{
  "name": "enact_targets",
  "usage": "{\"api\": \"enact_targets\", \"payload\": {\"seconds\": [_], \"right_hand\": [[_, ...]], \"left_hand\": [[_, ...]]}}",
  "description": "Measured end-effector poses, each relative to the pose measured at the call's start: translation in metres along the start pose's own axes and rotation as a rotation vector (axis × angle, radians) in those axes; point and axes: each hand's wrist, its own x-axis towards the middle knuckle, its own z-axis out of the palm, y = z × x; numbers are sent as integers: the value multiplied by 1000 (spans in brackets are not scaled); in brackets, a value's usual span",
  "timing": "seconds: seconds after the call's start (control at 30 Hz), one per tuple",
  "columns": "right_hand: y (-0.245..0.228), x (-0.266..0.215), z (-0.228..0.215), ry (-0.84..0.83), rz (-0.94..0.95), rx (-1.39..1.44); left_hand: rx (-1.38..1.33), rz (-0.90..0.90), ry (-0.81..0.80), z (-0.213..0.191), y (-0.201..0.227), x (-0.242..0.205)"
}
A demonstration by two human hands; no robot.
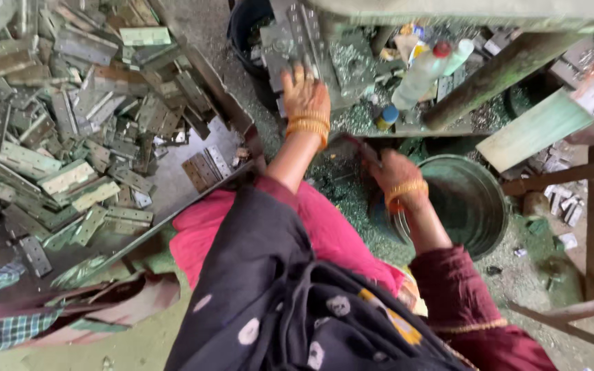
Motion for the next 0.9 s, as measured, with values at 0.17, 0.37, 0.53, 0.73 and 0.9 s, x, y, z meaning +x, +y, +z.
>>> {"api": "enact_targets", "payload": {"seconds": [0.17, 0.37, 0.53, 0.73, 0.9], "right_hand": [[2, -9, -1, -13, 31, 116], [-1, -6, -3, -10, 9, 93], [2, -8, 1, -31, 46, 187], [-5, -19, 5, -41, 50, 120], [-22, -1, -36, -92, 92, 14]], "left_hand": [[-168, -51, 95, -2, 7, 6], [-185, -27, -95, -9, -4, 4], [-179, -69, -144, -24, -5, 19], [-141, -22, -99, -19, -7, 9], [-184, 90, 189, -4, -16, -49]]}}
